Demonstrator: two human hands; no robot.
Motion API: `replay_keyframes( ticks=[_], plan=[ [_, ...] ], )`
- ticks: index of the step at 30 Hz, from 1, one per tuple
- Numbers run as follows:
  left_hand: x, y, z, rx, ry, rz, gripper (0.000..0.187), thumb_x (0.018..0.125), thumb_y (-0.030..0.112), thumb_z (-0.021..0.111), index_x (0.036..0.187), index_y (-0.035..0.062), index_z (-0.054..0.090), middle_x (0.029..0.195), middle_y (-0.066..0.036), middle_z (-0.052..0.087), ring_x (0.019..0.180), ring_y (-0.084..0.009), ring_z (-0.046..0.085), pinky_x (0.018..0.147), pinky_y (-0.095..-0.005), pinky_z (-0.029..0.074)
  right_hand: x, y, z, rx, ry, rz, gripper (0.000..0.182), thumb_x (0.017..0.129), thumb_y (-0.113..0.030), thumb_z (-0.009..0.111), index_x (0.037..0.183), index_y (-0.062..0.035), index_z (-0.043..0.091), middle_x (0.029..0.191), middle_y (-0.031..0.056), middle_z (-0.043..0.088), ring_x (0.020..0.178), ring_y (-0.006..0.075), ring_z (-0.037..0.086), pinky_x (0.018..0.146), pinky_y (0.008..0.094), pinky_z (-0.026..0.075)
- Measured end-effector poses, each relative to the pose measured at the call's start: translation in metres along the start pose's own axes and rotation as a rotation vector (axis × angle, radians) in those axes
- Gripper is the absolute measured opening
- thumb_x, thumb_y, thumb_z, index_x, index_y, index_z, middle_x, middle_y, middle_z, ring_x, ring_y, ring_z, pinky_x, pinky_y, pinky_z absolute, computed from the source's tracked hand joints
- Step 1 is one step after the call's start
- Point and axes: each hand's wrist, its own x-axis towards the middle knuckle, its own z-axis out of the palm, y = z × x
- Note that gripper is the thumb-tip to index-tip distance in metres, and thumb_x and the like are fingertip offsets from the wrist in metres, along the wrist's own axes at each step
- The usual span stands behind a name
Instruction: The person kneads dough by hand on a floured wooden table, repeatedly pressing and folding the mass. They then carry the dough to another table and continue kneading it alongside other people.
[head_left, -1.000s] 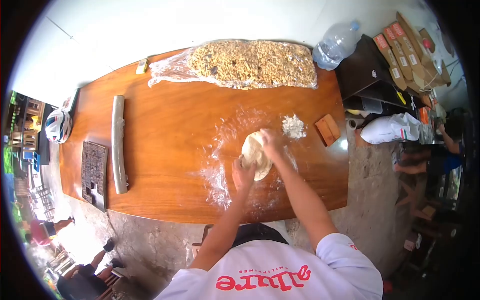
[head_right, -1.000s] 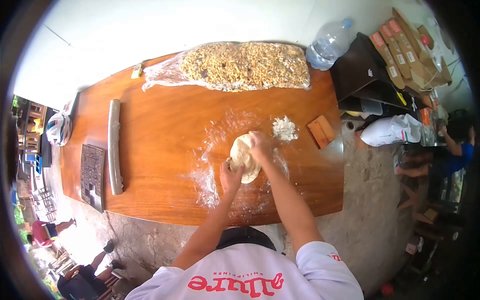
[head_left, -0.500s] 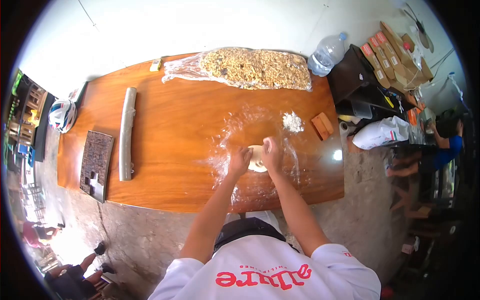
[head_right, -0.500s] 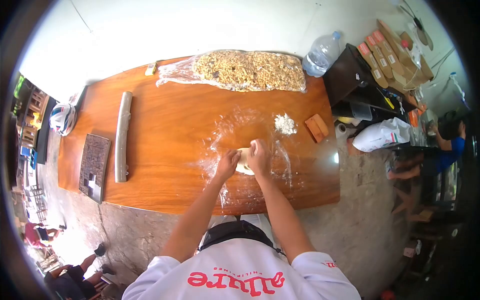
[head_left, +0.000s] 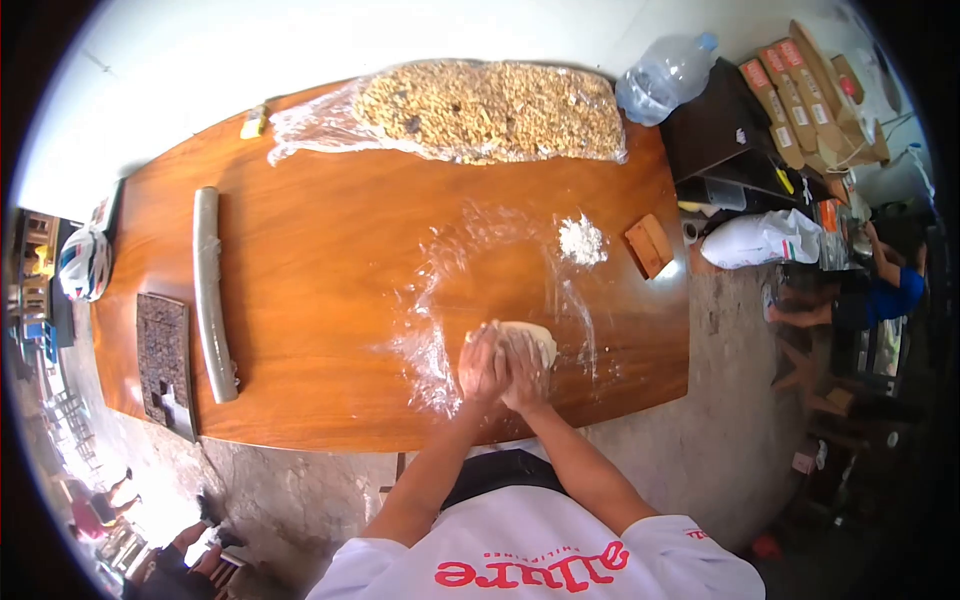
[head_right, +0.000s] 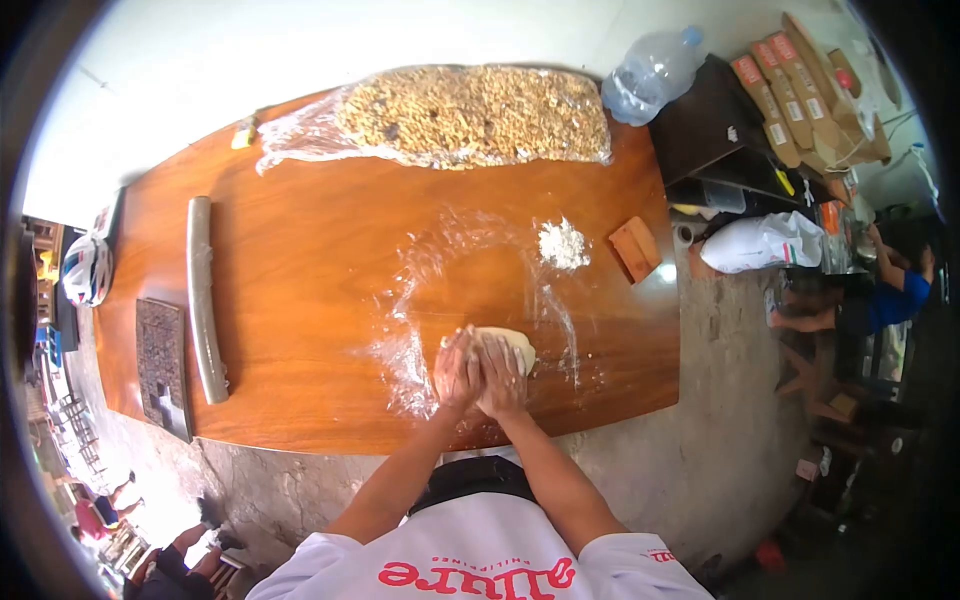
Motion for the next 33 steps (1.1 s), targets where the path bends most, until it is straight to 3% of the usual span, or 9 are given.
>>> replay_keyframes(
  ticks=[11,14,16,18,21,23,27,30,33],
  plan=[
    [0.21,-0.031,0.031,0.301,0.203,-0.093,0.042,0.098,0.03,0.049,0.129,0.0049,0.062,0.135,-0.018,0.06,0.131,-0.0365,0.052,0.107,-0.0499,0.042,0.205,0.05,0.026,0.005,0.178,0.334,0.041,0.095,-0.022,0.048,0.132,-0.0073,0.056,0.142,0.0173,0.052,0.135,0.0397,0.044,0.112,0.0559,0.028],
    [0.219,-0.028,0.032,0.068,0.057,-0.09,0.044,0.096,0.032,0.058,0.13,0.0047,0.062,0.135,-0.018,0.06,0.129,-0.0378,0.052,0.107,-0.0459,0.042,0.239,0.065,0.028,0.079,0.179,0.409,0.034,0.095,-0.021,0.051,0.125,-0.007,0.06,0.143,0.0159,0.05,0.136,0.0341,0.044,0.112,0.0542,0.029],
    [0.184,-0.013,0.02,-0.05,-0.357,-0.287,0.05,0.094,0.034,0.062,0.133,0.0042,0.058,0.134,-0.019,0.06,0.126,-0.0373,0.054,0.104,-0.0436,0.045,0.242,0.091,0.041,0.242,0.045,0.255,0.03,0.097,-0.023,0.053,0.12,-0.0059,0.063,0.136,0.0131,0.058,0.133,0.0271,0.049,0.111,0.0473,0.035],
    [0.139,0.011,0.023,0.168,-0.069,-0.062,0.055,0.09,0.036,0.07,0.133,0.0038,0.057,0.118,-0.021,0.066,0.107,-0.0387,0.064,0.093,-0.0462,0.05,0.241,0.099,0.011,1.666,0.177,0.727,0.025,0.097,-0.02,0.056,0.109,-0.0025,0.068,0.111,0.0099,0.07,0.113,0.0246,0.065,0.097,0.0376,0.049],
    [0.085,0.031,0.026,0.111,0.051,-0.399,0.065,0.084,0.035,0.077,0.135,0.0025,0.054,0.112,-0.021,0.067,0.101,-0.0396,0.066,0.091,-0.0465,0.051,0.21,0.102,-0.012,1.257,0.294,0.511,0.024,0.097,-0.017,0.057,0.11,-0.0004,0.067,0.112,0.0145,0.069,0.11,0.0277,0.067,0.095,0.0413,0.051],
    [0.075,0.053,0.009,0.077,0.011,-0.599,0.067,0.083,0.035,0.078,0.135,0.0015,0.053,0.114,-0.021,0.067,0.102,-0.0384,0.066,0.091,-0.046,0.051,0.185,0.095,-0.007,0.649,-0.058,0.409,0.026,0.095,-0.016,0.059,0.114,0.0017,0.065,0.113,0.0209,0.068,0.11,0.0329,0.066,0.096,0.0433,0.05],
    [0.082,0.04,-0.028,-0.143,-0.205,-0.862,0.068,0.084,0.034,0.077,0.137,-0.0013,0.052,0.128,-0.024,0.062,0.118,-0.0356,0.061,0.099,-0.0443,0.047,0.14,0.042,-0.011,0.496,0.04,0.138,0.028,0.093,-0.013,0.06,0.115,0.0028,0.065,0.117,0.0249,0.066,0.115,0.0393,0.062,0.1,0.0458,0.048],
    [0.066,-0.004,-0.016,-0.089,0.039,-0.423,0.062,0.089,0.034,0.068,0.138,-0.0006,0.052,0.134,-0.026,0.057,0.126,-0.039,0.054,0.106,-0.0446,0.043,0.086,0.003,-0.022,0.16,0.078,-0.006,0.051,0.092,-0.018,0.059,0.135,0.0075,0.05,0.138,0.0269,0.053,0.133,0.0406,0.048,0.114,0.0485,0.035],
    [0.089,0.008,-0.012,-0.178,0.017,-0.361,0.054,0.095,0.035,0.06,0.137,0.002,0.055,0.141,-0.025,0.051,0.132,-0.0413,0.048,0.11,-0.0449,0.039,0.031,-0.026,-0.034,-0.047,-0.113,-0.084,0.072,0.091,-0.028,0.06,0.146,0.0095,0.033,0.149,0.0272,0.043,0.141,0.0406,0.039,0.119,0.0503,0.027]
  ],
)
